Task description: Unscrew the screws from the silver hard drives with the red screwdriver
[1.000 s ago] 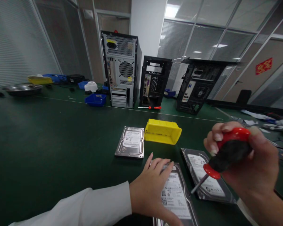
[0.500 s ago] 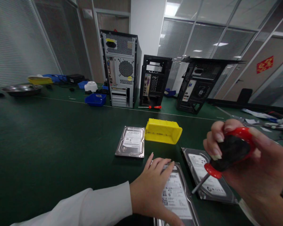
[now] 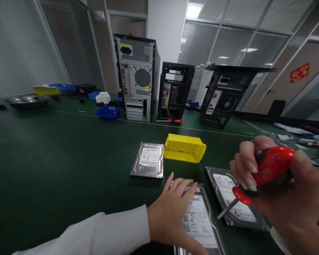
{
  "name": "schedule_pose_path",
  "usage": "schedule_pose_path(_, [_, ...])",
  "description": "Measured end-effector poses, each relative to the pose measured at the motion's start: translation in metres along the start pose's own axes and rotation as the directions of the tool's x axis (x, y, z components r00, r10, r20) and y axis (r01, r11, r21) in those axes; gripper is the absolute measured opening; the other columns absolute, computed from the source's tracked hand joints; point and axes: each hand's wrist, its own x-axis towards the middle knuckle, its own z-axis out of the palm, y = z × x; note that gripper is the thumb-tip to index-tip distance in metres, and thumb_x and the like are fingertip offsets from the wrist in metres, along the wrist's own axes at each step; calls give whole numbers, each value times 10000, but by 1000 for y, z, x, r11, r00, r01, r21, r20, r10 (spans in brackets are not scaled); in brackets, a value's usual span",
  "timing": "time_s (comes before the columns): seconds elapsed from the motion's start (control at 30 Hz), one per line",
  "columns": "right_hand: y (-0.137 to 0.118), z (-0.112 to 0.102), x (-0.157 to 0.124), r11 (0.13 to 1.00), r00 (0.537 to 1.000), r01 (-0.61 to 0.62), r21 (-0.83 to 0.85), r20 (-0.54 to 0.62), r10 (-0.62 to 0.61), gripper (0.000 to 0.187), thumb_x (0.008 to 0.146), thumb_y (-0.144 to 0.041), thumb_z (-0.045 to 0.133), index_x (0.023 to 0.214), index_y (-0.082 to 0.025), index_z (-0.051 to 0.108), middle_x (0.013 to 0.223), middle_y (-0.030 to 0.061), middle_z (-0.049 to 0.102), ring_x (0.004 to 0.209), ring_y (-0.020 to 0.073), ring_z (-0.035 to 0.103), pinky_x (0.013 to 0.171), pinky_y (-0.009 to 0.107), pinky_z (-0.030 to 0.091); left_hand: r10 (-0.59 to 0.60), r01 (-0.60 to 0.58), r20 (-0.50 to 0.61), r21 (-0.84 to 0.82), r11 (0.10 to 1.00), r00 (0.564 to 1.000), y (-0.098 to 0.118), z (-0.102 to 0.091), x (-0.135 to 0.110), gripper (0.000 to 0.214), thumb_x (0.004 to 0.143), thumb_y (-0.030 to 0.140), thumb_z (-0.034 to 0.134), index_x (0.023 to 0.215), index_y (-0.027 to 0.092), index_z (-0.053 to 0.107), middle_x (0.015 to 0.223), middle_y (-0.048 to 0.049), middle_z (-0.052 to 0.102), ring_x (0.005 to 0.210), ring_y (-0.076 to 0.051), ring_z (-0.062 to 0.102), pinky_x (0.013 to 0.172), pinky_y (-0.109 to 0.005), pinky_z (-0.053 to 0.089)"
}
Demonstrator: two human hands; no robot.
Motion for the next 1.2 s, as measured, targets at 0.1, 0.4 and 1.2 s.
schedule_pose_path(0.1, [-3, -1, 2, 1000, 1000, -13, -26, -5, 13, 294, 789, -470, 516, 739, -187, 580, 651, 12, 489, 457, 131, 496, 381, 260, 411, -5, 5, 5, -4, 1000, 1000, 0, -1, 0, 1199, 574, 773, 618, 1460, 131, 127, 1519, -157, 121, 1378, -366, 127, 1099, -571, -82])
schedule_pose_path(0.4, [1, 1, 1, 999, 998, -41, 7, -39, 41, 306, 729, -525, 607, 815, -254, 494, 503, -41, 460, 334, 105, 344, 323, 234, 316, -2, 2, 18, -14, 1000, 1000, 0, -3, -1, 1204, 572, 791, 595, 1463, 145, 110, 1524, -147, 102, 1379, -375, 110, 1098, -579, -77])
schedule_pose_path(1.2, [-1, 0, 2, 1000, 1000, -24, -7, -18, 24, 281, 798, -504, 529, 781, -224, 536, 663, -8, 507, 420, 120, 485, 357, 238, 393, -10, 10, 17, -28, 1000, 1000, -2, -1, -1, 1189, 569, 813, 569, 1464, 176, 114, 1528, -125, 96, 1379, -379, 112, 1098, -583, -81])
